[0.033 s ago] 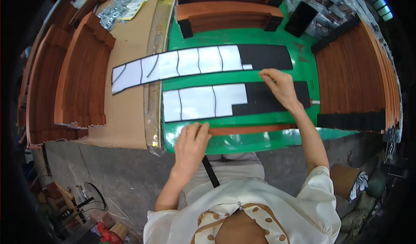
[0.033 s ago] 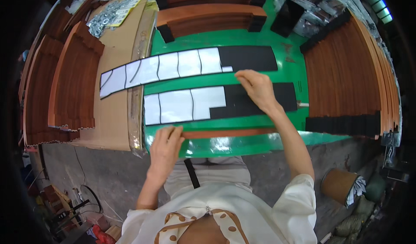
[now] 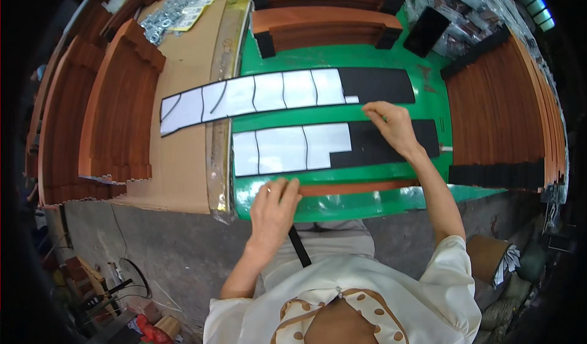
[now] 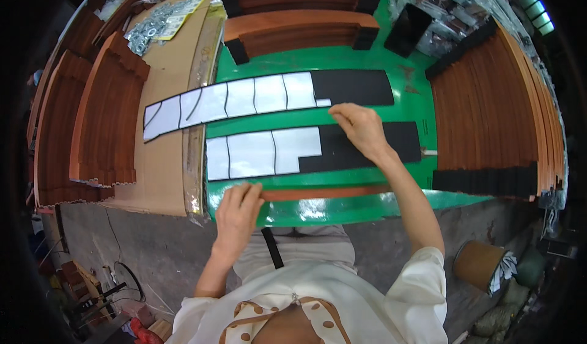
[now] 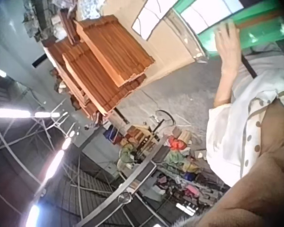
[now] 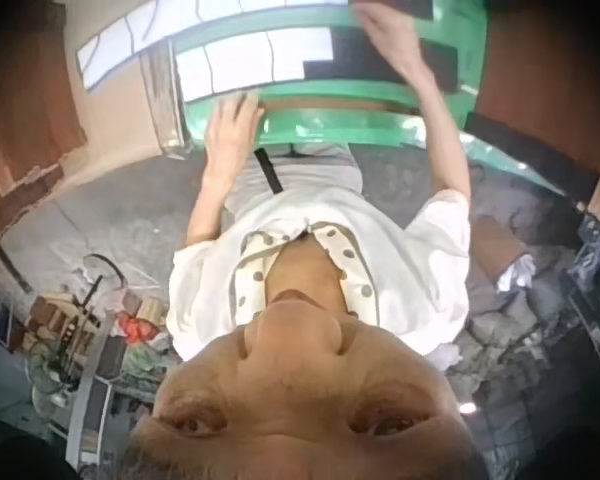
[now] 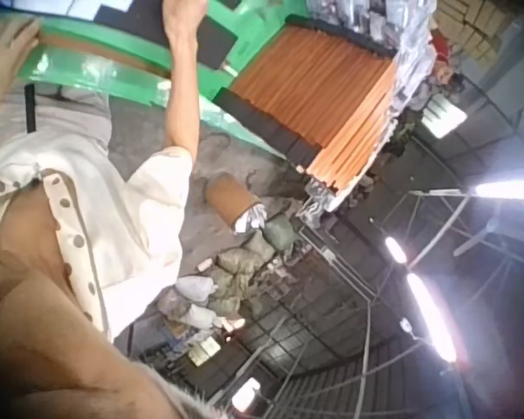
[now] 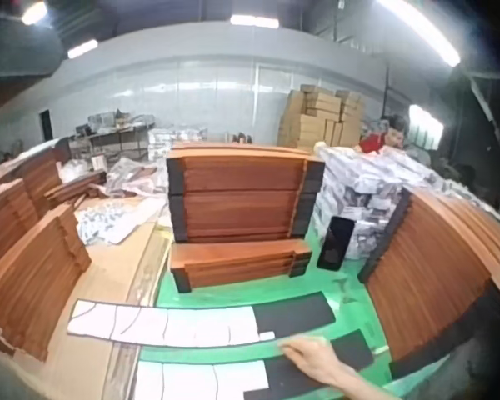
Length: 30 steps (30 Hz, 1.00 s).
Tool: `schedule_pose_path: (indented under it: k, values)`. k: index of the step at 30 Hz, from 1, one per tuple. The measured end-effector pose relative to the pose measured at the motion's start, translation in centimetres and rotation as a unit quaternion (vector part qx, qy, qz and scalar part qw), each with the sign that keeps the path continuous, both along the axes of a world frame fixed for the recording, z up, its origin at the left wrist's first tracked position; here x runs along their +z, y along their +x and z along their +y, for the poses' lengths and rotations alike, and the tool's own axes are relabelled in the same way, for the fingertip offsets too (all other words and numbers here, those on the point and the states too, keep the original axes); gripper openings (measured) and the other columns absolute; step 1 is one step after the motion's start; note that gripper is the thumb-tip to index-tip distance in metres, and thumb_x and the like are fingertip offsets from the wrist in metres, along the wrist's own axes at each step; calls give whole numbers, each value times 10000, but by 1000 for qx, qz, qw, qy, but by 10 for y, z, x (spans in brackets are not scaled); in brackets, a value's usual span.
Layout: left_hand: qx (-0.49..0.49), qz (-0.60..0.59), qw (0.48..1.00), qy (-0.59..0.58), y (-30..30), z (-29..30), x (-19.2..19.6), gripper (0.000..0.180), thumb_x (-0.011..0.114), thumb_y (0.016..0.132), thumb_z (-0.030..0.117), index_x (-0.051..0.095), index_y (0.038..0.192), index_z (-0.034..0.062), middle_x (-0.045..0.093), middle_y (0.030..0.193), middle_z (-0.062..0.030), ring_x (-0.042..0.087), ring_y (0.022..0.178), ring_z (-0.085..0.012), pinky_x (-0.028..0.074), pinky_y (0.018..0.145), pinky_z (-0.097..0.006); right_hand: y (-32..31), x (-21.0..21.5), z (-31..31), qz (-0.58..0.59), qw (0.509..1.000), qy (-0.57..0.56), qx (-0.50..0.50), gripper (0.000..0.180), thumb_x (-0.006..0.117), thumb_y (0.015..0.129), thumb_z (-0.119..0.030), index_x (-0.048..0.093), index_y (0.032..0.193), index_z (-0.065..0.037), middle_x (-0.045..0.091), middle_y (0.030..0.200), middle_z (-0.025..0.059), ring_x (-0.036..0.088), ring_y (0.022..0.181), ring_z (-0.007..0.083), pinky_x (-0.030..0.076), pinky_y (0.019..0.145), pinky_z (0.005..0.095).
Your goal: Applying black foam tape or cushioning to wooden furniture components.
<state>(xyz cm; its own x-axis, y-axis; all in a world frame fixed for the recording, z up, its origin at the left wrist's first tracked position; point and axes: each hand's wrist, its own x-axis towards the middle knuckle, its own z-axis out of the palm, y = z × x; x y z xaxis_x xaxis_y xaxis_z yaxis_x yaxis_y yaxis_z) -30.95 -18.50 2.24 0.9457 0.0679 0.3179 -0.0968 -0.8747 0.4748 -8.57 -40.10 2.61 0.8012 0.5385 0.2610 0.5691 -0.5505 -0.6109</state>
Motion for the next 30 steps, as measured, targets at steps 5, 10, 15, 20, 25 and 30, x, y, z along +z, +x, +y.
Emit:
schedule_pose_path:
  k: [5, 10, 15, 20, 25, 30]
  values:
    - [-33, -23, 999, 8, 1, -3, 0, 403, 752, 664, 82, 632, 1045, 33, 583, 966, -99, 574, 813, -242, 476, 647, -340, 15, -4, 33, 32, 997, -52, 46, 115, 620, 846, -91, 676, 935, -45, 684, 893, 95, 662, 766, 271, 524, 668, 354]
    - [-77, 30, 996, -40, 4, 9, 15, 530, 763, 664, 92, 586, 1160, 27, 588, 1035, -128, 581, 841, -259, 483, 698, -369, 29, -1, 54, 20, 991, -106, 83, 120, 603, 849, -104, 679, 929, -55, 684, 900, 95, 658, 798, 291, 529, 695, 375]
    - [-68, 101, 965, -232, 7, 44, 24, 582, 662, 792, 74, 442, 1327, 12, 527, 1260, -198, 537, 1115, -362, 426, 954, -387, 65, -5, 21, -51, 996, -66, 15, 116, 635, 839, -139, 690, 914, -71, 684, 879, 103, 663, 772, 286, 523, 659, 353]
    - [12, 108, 980, -164, 12, 89, 24, 414, 562, 844, 3, 515, 1255, -19, 543, 1249, -196, 524, 1160, -331, 399, 981, -357, 79, 29, 0, 25, 996, -8, -86, 164, 652, 865, -147, 674, 893, 13, 662, 730, 65, 611, 666, 101, 485, 603, 242]
    - [11, 145, 975, -166, 23, 96, 14, 319, 608, 852, 64, 588, 1166, 7, 577, 1191, -172, 543, 1075, -338, 432, 901, -390, 59, 32, -10, 51, 990, -57, -117, 228, 644, 884, -210, 669, 832, 10, 589, 600, 9, 550, 573, 74, 440, 523, 233]
    - [-84, 60, 995, 7, 65, 84, -2, 332, 636, 808, 39, 604, 1139, 41, 587, 1194, -118, 553, 1051, -311, 441, 868, -379, 53, -2, 5, -53, 988, -140, -20, 204, 630, 872, -219, 645, 848, -17, 615, 734, 82, 616, 674, 187, 486, 610, 316]
